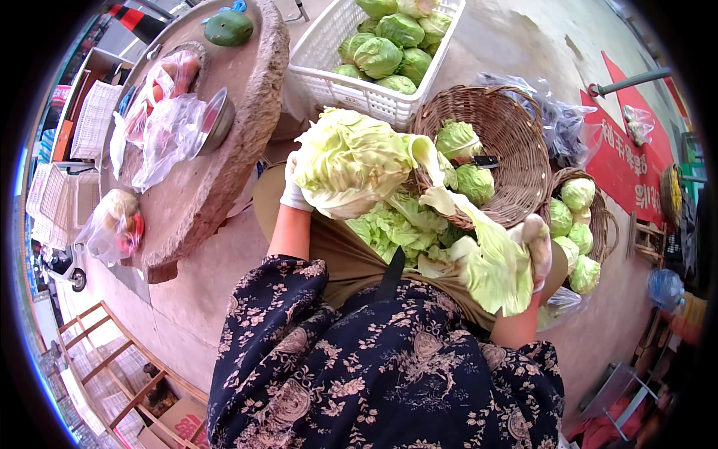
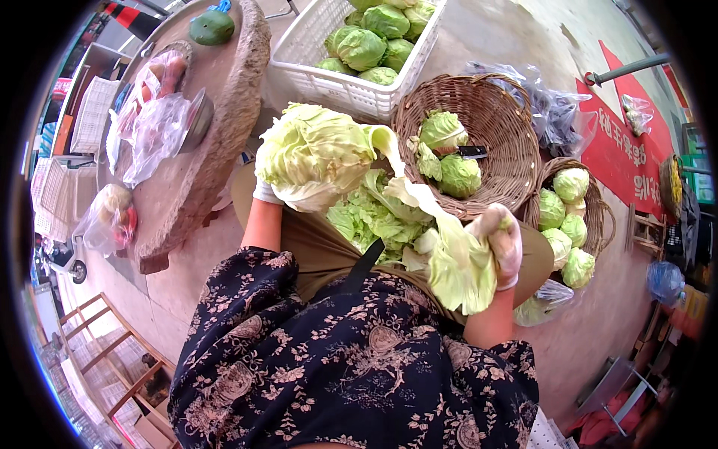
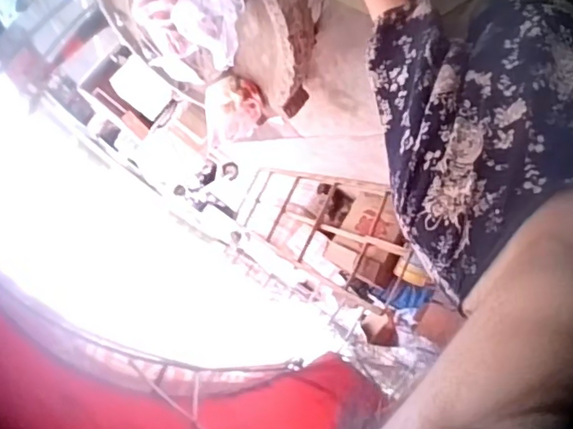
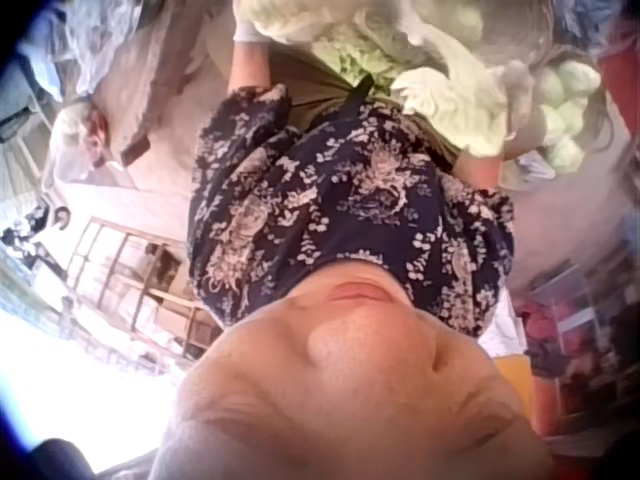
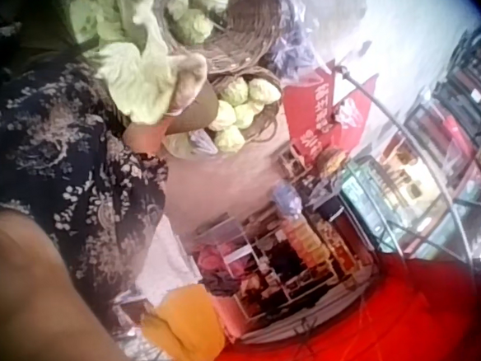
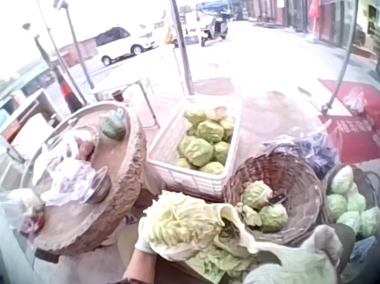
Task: The person uses a large knife to trim the outer leaves and core from a cabbage head while wearing gloves. They then place the cabbage into a woven basket and pick up another cabbage from a plastic crate.
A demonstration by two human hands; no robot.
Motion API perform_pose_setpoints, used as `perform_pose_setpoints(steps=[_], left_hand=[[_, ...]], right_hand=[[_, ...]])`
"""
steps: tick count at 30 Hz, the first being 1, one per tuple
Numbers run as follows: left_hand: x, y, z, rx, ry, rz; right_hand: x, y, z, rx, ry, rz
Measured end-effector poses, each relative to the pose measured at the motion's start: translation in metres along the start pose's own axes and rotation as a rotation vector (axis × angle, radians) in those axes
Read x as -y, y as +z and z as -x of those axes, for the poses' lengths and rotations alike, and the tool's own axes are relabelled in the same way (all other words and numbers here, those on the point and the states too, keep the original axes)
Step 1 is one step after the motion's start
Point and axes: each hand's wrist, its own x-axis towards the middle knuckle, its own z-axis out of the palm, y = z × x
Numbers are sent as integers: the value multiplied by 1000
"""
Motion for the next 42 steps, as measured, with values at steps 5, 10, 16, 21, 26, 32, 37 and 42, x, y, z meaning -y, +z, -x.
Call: perform_pose_setpoints(steps=[5, 10, 16, 21, 26, 32, 37, 42], left_hand=[[-14, -33, -7, 189, -88, 226], [-6, -15, -5, 129, 51, 39], [8, -28, -13, 431, 98, 228], [17, -3, -14, 122, -51, 195], [20, -17, -5, 358, -186, 338], [31, -5, -4, 350, -198, 258], [32, 14, 1, 245, -140, 244], [25, 4, -12, 52, 68, 265]], right_hand=[[52, 5, 12, 67, -295, 166], [-31, 28, -24, -409, -19, 1172], [-85, -76, -81, 57, 616, 1596], [-96, -36, -122, -238, 339, 179], [-91, -47, -132, -540, -14, 421], [-60, -22, -130, -522, -198, 225], [-33, 21, -107, -277, -154, 482], [-32, -13, -54, -170, 336, 997]])
